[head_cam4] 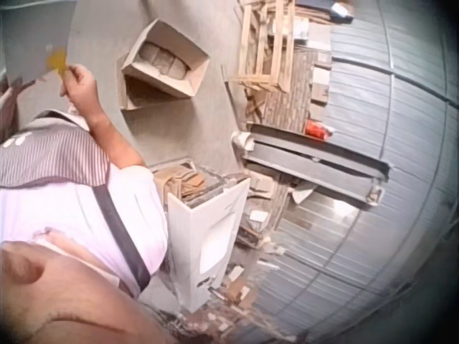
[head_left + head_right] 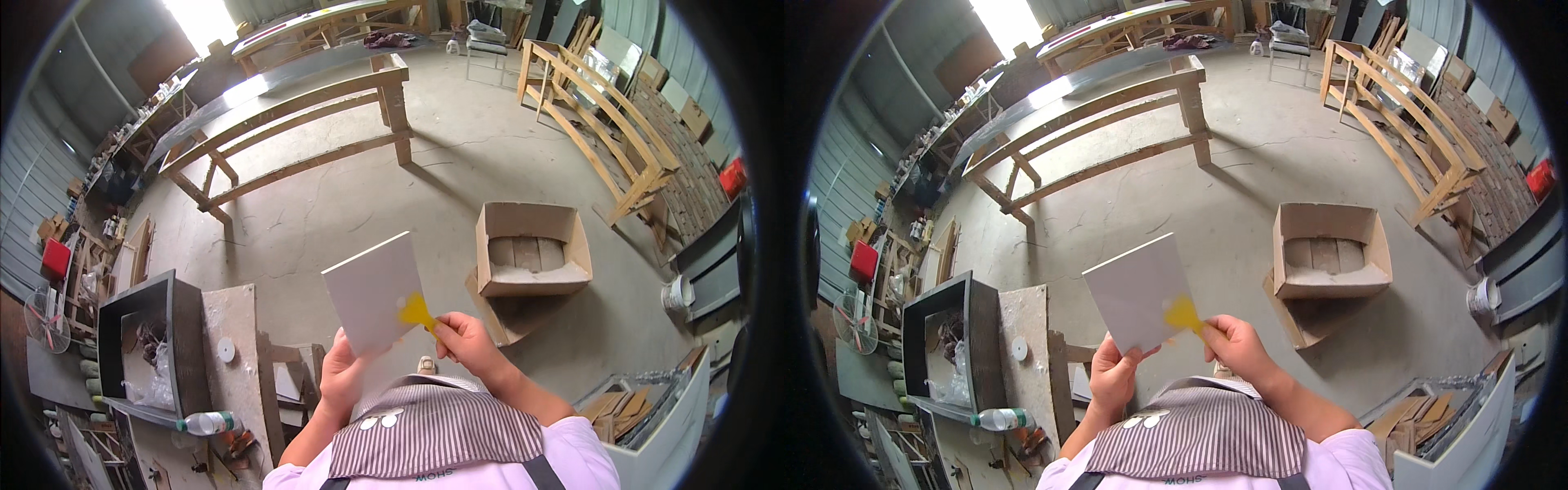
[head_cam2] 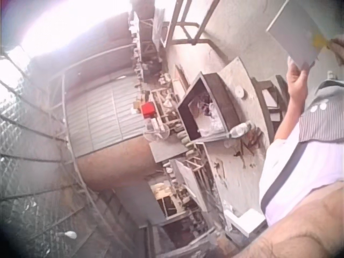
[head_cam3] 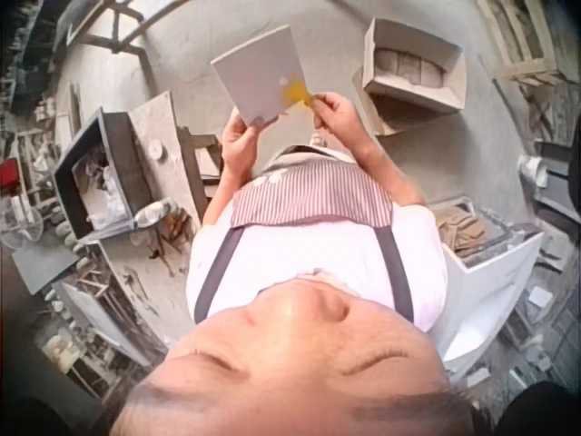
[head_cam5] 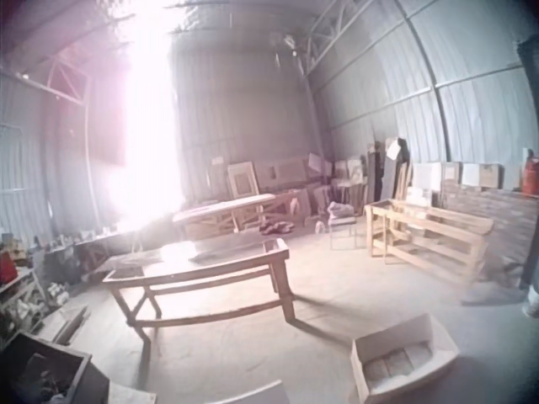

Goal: The person uses a yellow plastic scraper to spread a white paste from a small square tile onto the red-taped edges of a white sink unit. The person repeatedly scoops paste and applies it along the perimeter of the sink opening.

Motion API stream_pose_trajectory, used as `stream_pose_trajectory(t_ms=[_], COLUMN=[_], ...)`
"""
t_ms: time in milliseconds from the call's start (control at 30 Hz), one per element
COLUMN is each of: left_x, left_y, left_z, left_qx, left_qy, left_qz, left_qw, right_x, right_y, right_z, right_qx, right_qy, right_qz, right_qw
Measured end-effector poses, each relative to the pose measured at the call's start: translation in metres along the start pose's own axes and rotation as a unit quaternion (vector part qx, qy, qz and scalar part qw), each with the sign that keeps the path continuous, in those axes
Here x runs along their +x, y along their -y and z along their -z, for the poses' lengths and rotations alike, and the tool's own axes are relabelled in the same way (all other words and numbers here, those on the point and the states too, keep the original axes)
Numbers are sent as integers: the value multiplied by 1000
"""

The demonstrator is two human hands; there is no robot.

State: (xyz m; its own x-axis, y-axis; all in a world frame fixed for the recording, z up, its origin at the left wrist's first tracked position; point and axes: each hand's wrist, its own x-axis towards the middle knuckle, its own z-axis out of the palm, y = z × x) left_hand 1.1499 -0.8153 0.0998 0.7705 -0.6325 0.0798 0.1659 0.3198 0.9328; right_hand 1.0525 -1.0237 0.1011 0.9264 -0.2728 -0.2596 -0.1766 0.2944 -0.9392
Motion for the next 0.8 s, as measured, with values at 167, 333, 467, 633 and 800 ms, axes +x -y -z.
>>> stream_pose_trajectory(t_ms=[167,333,467,633,800], left_x=[101,217,325,460,578], left_y=[20,41,45,54,63], left_z=[2,-3,-11,1,-15], left_qx=[63,88,-136,-201,-214], left_qy=[29,56,47,66,114], left_qz=[-22,-9,158,210,228], left_qw=[997,995,977,954,943], right_x=[88,174,252,329,416], right_y=[32,54,82,167,224], right_z=[39,83,128,172,216], right_qx=[9,61,123,-250,-490], right_qy=[-25,-73,-102,-179,-211], right_qz=[-31,-31,11,226,262], right_qw=[999,995,987,924,804])
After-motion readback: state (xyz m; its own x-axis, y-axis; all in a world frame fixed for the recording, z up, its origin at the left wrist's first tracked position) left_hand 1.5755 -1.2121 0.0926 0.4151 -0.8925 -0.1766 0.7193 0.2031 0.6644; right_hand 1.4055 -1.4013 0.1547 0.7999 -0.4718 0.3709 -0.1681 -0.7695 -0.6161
